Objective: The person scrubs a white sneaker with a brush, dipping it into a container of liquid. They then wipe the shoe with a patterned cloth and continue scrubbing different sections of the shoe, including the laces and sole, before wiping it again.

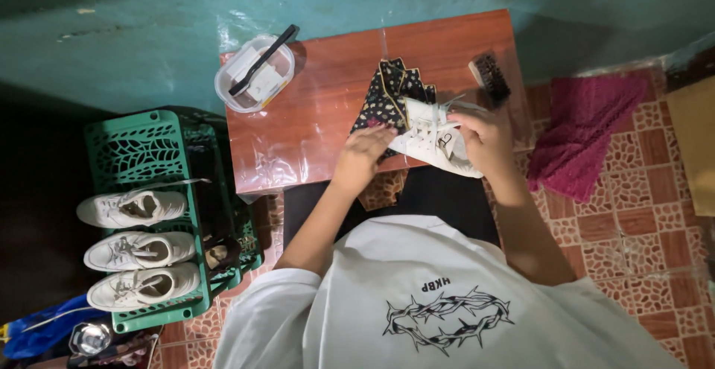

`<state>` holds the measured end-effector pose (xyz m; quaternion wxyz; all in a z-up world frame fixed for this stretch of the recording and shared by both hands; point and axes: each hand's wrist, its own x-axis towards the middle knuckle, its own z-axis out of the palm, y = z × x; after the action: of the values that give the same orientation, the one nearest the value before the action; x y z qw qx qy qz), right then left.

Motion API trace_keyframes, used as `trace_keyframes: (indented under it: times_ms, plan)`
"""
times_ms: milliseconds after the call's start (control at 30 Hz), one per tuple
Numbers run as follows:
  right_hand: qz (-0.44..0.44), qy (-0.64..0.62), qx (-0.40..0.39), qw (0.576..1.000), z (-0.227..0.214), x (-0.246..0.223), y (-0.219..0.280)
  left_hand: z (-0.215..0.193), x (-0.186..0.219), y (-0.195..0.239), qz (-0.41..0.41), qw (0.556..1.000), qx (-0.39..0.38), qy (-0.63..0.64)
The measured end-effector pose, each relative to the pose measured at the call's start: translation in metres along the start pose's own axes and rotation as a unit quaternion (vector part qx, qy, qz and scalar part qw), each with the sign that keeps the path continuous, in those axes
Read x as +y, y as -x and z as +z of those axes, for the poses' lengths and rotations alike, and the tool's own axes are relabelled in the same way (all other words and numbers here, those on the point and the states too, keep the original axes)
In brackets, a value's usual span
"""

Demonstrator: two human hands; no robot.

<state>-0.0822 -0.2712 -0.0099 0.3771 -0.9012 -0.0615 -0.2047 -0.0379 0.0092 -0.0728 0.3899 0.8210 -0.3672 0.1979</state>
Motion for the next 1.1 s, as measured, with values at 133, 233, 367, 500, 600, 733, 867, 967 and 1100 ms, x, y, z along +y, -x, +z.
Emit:
trace_keyframes:
  times_ms: [133,233,367,500,600,733,867,967,1100]
  plan:
    - [0.099,-0.028,-0.003,0.995,-0.006,-0.008,0.002,-0.041,-0.015,-0.023,-0.028,0.999,-0.023,0.029]
    - [0.357,-0.046,0.004,0.933,-0.004,-0.016,-0.006,-0.083,-0.009,-0.038,-0.234,0.959,0.158,-0.005]
    - [0.423,-0.146,0.086,0.890,0.018,-0.030,-0.015,-0.093,0.020,-0.038,-0.306,0.942,0.137,0.004]
    - [0.401,-0.251,0.114,0.873,0.093,-0.046,-0.012,-0.098,0.058,-0.051,-0.391,0.902,0.074,0.167]
    - [0.356,-0.318,0.089,0.874,0.123,-0.092,-0.004,-0.113,0.054,-0.054,-0.454,0.869,0.047,0.190]
    - [0.330,-0.394,0.001,0.858,0.131,-0.096,0.011,-0.112,0.032,-0.034,-0.487,0.867,-0.011,0.107]
    - [0.221,-0.218,0.000,0.951,0.076,-0.083,-0.028,-0.117,0.028,-0.037,-0.501,0.864,-0.025,0.037]
    - [0.146,-0.040,0.039,0.988,0.067,-0.021,-0.059,-0.119,0.033,-0.052,-0.446,0.895,-0.012,-0.001]
    - [0.318,0.155,-0.094,0.930,0.082,0.042,-0.080,-0.106,0.063,-0.098,-0.265,0.934,-0.108,-0.213]
